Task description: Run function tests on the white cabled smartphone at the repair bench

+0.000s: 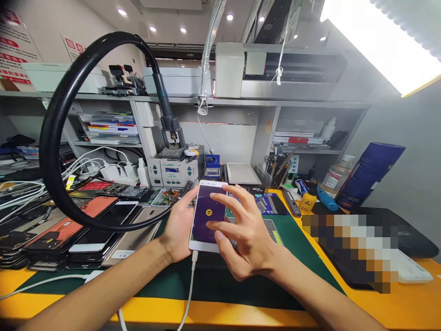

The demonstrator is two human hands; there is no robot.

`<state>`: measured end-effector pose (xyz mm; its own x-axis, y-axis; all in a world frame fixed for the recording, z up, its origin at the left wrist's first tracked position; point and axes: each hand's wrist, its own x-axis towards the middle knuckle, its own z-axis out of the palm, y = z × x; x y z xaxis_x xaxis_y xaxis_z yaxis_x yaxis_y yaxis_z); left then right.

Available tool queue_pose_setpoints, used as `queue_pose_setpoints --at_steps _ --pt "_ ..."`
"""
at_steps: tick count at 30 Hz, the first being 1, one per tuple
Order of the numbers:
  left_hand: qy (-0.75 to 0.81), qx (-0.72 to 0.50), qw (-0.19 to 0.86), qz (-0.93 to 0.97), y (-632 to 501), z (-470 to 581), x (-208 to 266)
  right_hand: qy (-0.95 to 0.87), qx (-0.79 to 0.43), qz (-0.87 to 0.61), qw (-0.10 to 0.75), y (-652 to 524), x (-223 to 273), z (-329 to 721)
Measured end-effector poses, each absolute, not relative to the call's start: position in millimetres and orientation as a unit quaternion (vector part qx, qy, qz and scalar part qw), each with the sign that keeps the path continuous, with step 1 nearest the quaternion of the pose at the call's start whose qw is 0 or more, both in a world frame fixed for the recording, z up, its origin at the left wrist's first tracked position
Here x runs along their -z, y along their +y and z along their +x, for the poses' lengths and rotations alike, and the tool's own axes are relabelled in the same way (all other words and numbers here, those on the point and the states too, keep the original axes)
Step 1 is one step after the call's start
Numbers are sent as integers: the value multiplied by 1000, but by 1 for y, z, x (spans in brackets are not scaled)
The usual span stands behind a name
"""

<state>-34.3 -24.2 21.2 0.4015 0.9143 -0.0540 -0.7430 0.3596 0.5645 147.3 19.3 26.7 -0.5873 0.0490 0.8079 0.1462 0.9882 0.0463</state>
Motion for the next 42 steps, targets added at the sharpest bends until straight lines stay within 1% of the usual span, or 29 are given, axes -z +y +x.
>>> queue_pose_setpoints --at_steps 16,28,36,42 --pt "180 -527 796 236 -23 -36 -22 -886 59 -45 457 27 -26 153" --pt "232 -496 798 250 -23 -38 -22 -862 86 -105 488 39 -27 157" --pt "240 -506 789 252 -23 -36 -22 -860 96 -137 482 39 -27 155" --pt "239 -508 790 248 -24 -36 -23 -870 95 -141 463 39 -27 156"
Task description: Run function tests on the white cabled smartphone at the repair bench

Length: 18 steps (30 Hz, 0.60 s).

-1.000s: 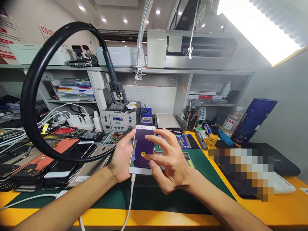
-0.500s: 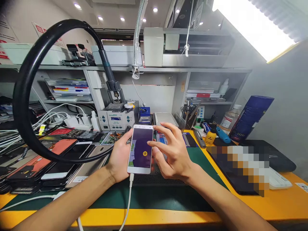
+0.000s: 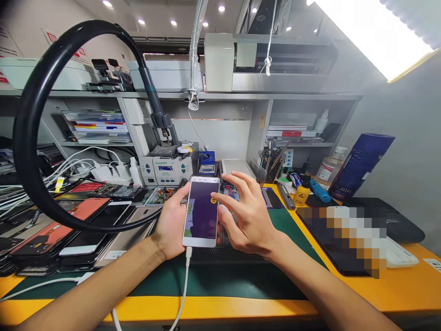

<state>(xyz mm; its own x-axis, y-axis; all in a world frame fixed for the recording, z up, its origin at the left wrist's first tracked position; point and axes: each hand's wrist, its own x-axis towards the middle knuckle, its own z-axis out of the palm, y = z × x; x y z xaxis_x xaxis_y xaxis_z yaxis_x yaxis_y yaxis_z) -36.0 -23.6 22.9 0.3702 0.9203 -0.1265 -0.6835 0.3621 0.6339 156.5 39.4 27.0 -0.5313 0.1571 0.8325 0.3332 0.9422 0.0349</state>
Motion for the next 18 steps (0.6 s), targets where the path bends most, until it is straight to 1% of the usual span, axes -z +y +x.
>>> queue_pose_setpoints --at_steps 7,11,15,18 --pt "206 -524 790 242 -22 -36 -21 -893 86 -130 423 31 -24 151" --pt "197 -540 781 244 -21 -36 -19 -907 78 -92 403 21 -24 147" --pt "195 -538 783 243 -21 -35 -20 -908 56 -44 413 18 -25 149" --pt "190 -527 792 242 -23 -35 -22 -896 61 -48 438 24 -27 155"
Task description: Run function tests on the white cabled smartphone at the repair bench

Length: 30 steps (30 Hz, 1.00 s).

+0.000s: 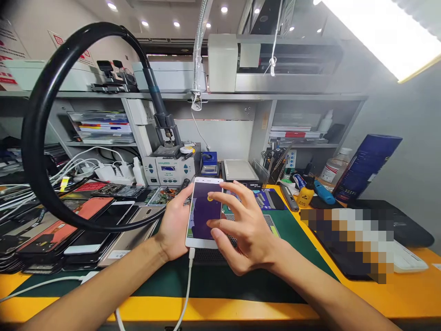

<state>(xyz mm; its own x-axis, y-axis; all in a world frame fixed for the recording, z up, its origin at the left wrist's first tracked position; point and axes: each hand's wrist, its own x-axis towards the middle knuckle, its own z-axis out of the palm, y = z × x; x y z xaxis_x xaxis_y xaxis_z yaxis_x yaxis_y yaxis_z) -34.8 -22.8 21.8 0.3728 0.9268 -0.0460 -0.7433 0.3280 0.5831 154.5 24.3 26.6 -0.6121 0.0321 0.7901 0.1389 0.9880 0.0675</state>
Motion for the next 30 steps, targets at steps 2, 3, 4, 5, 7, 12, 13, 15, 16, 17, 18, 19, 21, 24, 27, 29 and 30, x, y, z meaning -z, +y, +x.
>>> queue_pose_setpoints --at_steps 2,3,4,5,7,12,13,15,16,17,18,19,21,24,27,29,30 --pt "192 -512 800 247 -23 -35 -21 -887 74 -74 451 31 -28 157" --pt "196 -503 804 250 -23 -35 -20 -883 81 -92 454 34 -29 158" --pt "202 -495 807 251 -23 -35 -19 -880 87 -109 453 36 -29 158" --pt "208 -491 808 249 -23 -35 -18 -880 91 -123 450 38 -29 157" --pt "212 -494 808 241 -22 -35 -16 -883 93 -139 437 37 -29 153" --pt "201 -534 789 227 -20 -36 -17 -907 81 -83 406 21 -24 142" --pt "203 -542 783 227 -20 -36 -18 -909 78 -67 404 18 -24 142" --pt "204 -547 780 227 -21 -37 -20 -907 75 -47 412 17 -23 144" --pt "202 -543 783 226 -21 -37 -21 -902 75 -44 422 19 -23 146" --pt "197 -537 789 225 -22 -37 -22 -897 78 -48 432 21 -24 149" --pt "191 -529 796 225 -22 -37 -23 -892 82 -57 440 25 -25 151" --pt "185 -521 803 225 -22 -36 -23 -888 88 -70 447 28 -26 153" --pt "179 -506 813 226 -23 -35 -23 -880 100 -103 453 35 -28 154" --pt "183 -505 813 224 -23 -32 -20 -882 106 -139 439 37 -30 150" --pt "196 -527 796 224 -23 -32 -17 -899 99 -136 404 28 -29 141" --pt "215 -545 780 219 -22 -33 -15 -910 90 -111 388 20 -26 136" --pt "226 -552 773 215 -21 -34 -15 -914 84 -94 386 17 -25 134"
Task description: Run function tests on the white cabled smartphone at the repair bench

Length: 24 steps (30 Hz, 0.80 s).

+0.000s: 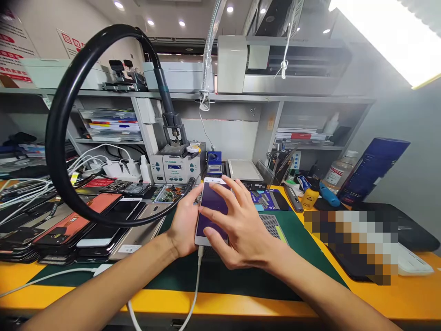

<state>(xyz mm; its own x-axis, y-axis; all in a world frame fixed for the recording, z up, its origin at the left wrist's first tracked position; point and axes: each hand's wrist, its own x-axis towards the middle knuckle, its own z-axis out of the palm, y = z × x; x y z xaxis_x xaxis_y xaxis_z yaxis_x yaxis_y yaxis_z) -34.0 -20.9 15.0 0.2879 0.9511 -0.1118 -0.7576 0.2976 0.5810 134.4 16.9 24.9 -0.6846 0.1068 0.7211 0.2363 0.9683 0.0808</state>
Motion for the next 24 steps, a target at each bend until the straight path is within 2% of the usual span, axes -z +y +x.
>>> queue_pose_setpoints --at_steps 5,12,16,20,24 --pt "207 -540 786 219 -18 -38 -17 -908 70 -42 412 15 -22 141" --pt "206 -500 810 225 -24 -33 -20 -871 98 -113 468 42 -31 156" --pt "212 -498 810 226 -23 -32 -17 -877 103 -142 447 41 -31 148" --pt "202 -538 787 225 -19 -35 -16 -904 88 -96 407 24 -24 136" --pt "210 -546 782 215 -19 -40 -21 -900 80 -60 424 19 -18 138"
